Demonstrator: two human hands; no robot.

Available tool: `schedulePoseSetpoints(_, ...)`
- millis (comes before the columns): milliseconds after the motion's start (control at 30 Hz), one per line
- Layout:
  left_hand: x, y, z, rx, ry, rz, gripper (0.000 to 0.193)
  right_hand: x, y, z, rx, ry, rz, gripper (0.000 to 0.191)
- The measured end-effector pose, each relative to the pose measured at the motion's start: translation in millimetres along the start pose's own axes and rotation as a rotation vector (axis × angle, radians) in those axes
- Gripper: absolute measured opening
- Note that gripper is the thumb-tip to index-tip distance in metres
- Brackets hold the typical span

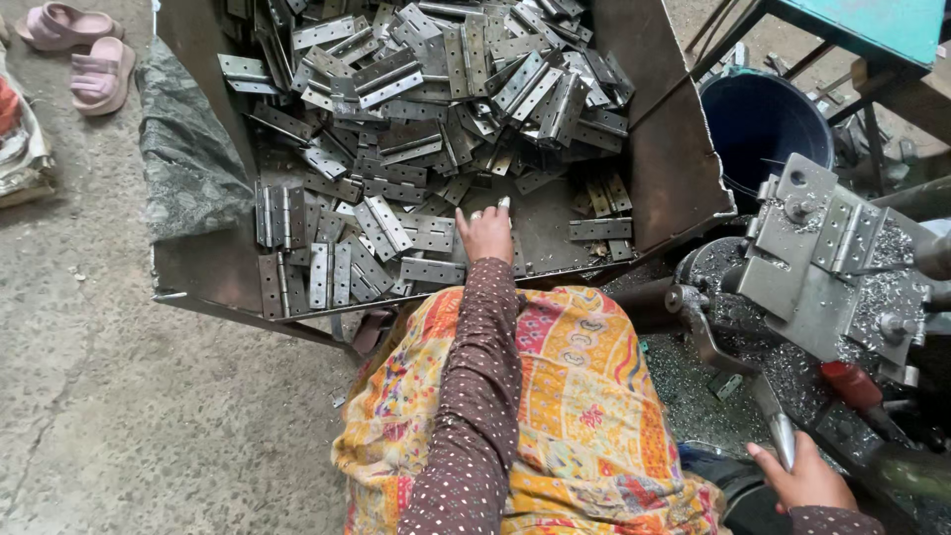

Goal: The person repeatedly picks metal hinge blanks from a bin, places them into a press machine, and operates the lever to punch holes. Finished pieces are returned to the bin after each cycle.

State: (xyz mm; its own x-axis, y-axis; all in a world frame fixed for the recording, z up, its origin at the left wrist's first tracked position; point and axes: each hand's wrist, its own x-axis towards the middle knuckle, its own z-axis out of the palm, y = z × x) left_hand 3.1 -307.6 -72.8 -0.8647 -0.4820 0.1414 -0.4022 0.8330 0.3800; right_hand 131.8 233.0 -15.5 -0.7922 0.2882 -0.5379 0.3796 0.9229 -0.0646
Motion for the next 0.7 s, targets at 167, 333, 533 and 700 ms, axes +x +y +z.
schedulePoseSetpoints(167, 10, -7, -11, 0.027, -0.094, -0.011, 0.019, -9, -11, -6, 0.075, -0.026, 0.042, 0.062)
schedulePoseSetpoints(333, -1, -16, -37, -0.07, -0.1, 0.065, 0.027, -17, -20, -7, 0.038, 0.008, 0.015, 0.065)
schedulePoseSetpoints(533, -23, 0, -39, -0.029, 0.098, 0.273, 0.023, -21, -31, -6, -0.01, 0.05, -0.026, 0.064)
schedulePoseSetpoints(700, -40, 11, -32, 0.039, 0.326, 0.358, 0.019, -19, -35, 6, -0.087, 0.089, -0.048, 0.059)
